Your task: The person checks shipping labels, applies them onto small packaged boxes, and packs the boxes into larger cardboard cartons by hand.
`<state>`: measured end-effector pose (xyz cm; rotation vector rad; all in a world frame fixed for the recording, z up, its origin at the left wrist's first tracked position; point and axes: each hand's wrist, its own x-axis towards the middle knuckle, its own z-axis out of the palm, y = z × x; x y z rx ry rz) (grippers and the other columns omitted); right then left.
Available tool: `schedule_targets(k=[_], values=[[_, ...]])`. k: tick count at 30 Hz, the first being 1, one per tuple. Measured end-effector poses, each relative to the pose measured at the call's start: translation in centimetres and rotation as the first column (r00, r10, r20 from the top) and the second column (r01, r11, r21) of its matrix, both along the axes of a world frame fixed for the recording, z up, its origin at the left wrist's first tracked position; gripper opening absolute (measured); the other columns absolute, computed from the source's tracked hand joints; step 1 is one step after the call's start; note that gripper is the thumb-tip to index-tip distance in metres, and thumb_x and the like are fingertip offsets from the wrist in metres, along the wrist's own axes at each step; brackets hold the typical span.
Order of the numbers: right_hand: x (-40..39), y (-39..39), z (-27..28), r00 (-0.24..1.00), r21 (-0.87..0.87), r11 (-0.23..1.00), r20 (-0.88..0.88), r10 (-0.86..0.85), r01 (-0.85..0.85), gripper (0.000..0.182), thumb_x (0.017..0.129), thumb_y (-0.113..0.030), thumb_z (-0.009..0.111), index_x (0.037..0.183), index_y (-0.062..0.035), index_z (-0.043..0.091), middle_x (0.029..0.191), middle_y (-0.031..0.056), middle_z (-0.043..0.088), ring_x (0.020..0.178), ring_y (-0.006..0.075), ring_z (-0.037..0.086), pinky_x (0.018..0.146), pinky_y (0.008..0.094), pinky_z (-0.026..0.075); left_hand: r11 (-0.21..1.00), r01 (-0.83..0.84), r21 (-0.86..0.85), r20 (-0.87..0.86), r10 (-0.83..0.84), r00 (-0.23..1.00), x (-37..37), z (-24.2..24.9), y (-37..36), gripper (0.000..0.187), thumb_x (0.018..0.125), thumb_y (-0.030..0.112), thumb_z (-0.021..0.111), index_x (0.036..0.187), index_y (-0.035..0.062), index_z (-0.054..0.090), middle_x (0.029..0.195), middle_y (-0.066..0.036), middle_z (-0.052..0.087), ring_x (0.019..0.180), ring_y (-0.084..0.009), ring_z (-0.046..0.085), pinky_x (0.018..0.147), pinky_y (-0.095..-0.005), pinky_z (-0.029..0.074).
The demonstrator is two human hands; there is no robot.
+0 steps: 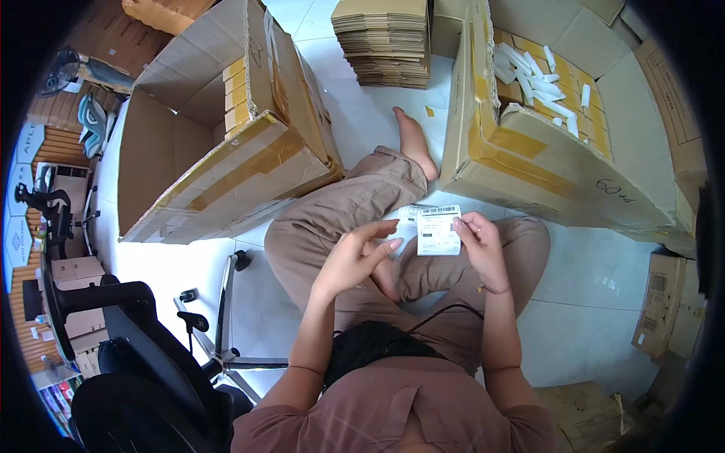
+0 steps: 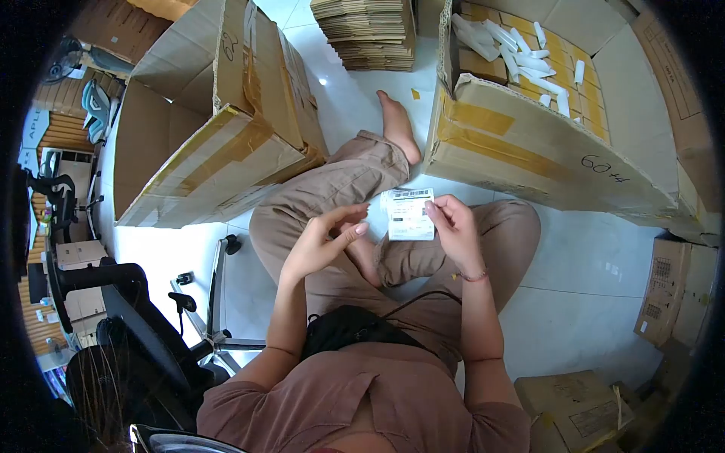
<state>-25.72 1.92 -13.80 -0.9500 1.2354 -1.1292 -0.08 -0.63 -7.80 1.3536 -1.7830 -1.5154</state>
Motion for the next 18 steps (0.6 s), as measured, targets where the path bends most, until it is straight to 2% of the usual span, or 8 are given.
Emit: schedule_targets(k=[1, 2, 4, 7, 9, 11, 15, 18], values=[[0.0, 0.3, 1.8, 1.000, 0.002, 1.000, -0.002, -0.001, 0.001, 0.010, 0.096, -0.009, 0.059, 0.092, 0.0003, 0.060, 0.079, -0.0021, 0.063, 0.067, 0.0033, 0.052, 0.058, 0.0194, 0.039, 0.998, -0.006, 0.070, -0.091, 0.012, 0.996, -0.6, 0.1, 0.1, 0.036, 0.093, 0.016, 0.065, 0.122, -0.0048, 0.059, 0.107, -0.013, 0.070, 0.099, -0.0133, 0.063, 0.088, -0.0280, 0.049], [0.0, 0.6, 3.5, 0.999, -0.018, 1.000, 0.038, 0.008, -0.007, 0.009, 0.096, -0.008, 0.058, 0.094, 0.0007, 0.059, 0.081, -0.0016, 0.063, 0.070, 0.0034, 0.053, 0.061, 0.0190, 0.040, 0.997, -0.004, 0.072, -0.093, 0.011, 0.996, -1.2, 0.1, 0.3, 0.036, 0.093, 0.016, 0.065, 0.122, -0.0048, 0.059, 0.107, -0.013, 0.070, 0.099, -0.0133, 0.063, 0.088, -0.0280, 0.049], [0.2, 0.9, 4.9, 0.997, -0.036, 0.999, 0.079, 0.018, -0.015, 0.009, 0.097, -0.008, 0.058, 0.097, 0.0011, 0.059, 0.084, -0.0012, 0.064, 0.073, 0.0036, 0.054, 0.063, 0.0186, 0.041, 0.973, 0.013, 0.230, -0.363, 0.074, 0.929, -2.4, 0.3, 1.1, 0.030, 0.094, 0.011, 0.064, 0.117, -0.0075, 0.061, 0.101, -0.009, 0.070, 0.097, -0.0094, 0.061, 0.084, -0.0250, 0.049], [1.3, 1.0, 6.2, 0.998, -0.113, 0.993, 0.048, -0.040, 0.045, 0.014, 0.094, -0.004, 0.061, 0.105, 0.0038, 0.058, 0.088, 0.0026, 0.066, 0.078, 0.0062, 0.058, 0.070, 0.0192, 0.045, 0.938, -0.070, 0.339, -0.332, 0.189, 0.924, -2.8, 2.3, 1.6, 0.022, 0.093, 0.006, 0.064, 0.110, -0.0088, 0.064, 0.094, -0.007, 0.070, 0.089, -0.0074, 0.063, 0.078, -0.0220, 0.050], [2.2, 0.9, 7.7, 0.992, -0.194, 0.976, 0.093, -0.084, 0.101, 0.026, 0.090, 0.000, 0.065, 0.114, 0.0058, 0.056, 0.094, 0.0076, 0.069, 0.085, 0.0100, 0.063, 0.078, 0.0220, 0.049, 0.928, -0.087, 0.363, -0.338, 0.218, 0.915, -2.9, 2.6, 1.8, 0.021, 0.092, 0.005, 0.065, 0.108, -0.0090, 0.064, 0.093, -0.007, 0.070, 0.086, -0.0077, 0.063, 0.076, -0.0216, 0.050], [2.2, 1.1, 7.5, 0.990, -0.195, 0.974, 0.106, -0.096, 0.115, 0.030, 0.088, 0.000, 0.067, 0.116, 0.0066, 0.056, 0.093, 0.0090, 0.070, 0.085, 0.0101, 0.064, 0.077, 0.0223, 0.050, 0.946, -0.225, 0.232, -0.412, 0.305, 0.858, -3.2, 2.4, 2.1, 0.019, 0.089, 0.000, 0.067, 0.105, -0.0087, 0.065, 0.092, -0.010, 0.071, 0.085, -0.0098, 0.065, 0.075, -0.0222, 0.052], [2.6, 1.4, 7.5, 0.987, -0.227, 0.963, 0.103, -0.126, 0.146, 0.041, 0.087, 0.001, 0.068, 0.124, 0.0077, 0.051, 0.095, 0.0122, 0.071, 0.086, 0.0108, 0.065, 0.077, 0.0230, 0.052, 0.945, -0.220, 0.241, -0.451, 0.310, 0.837, -3.5, 3.0, 1.8, 0.020, 0.087, -0.002, 0.068, 0.105, -0.0094, 0.065, 0.092, -0.011, 0.071, 0.084, -0.0114, 0.067, 0.075, -0.0243, 0.053], [3.2, 1.5, 8.3, 0.979, -0.225, 0.960, 0.158, -0.132, 0.166, 0.047, 0.089, 0.001, 0.066, 0.131, 0.0078, 0.044, 0.099, 0.0146, 0.071, 0.091, 0.0116, 0.065, 0.080, 0.0240, 0.052, 0.924, -0.186, 0.333, -0.436, 0.326, 0.839, -3.6, 3.5, 1.8, 0.019, 0.086, -0.003, 0.069, 0.103, -0.0099, 0.065, 0.094, -0.012, 0.071, 0.085, -0.0114, 0.067, 0.078, -0.0255, 0.055]])
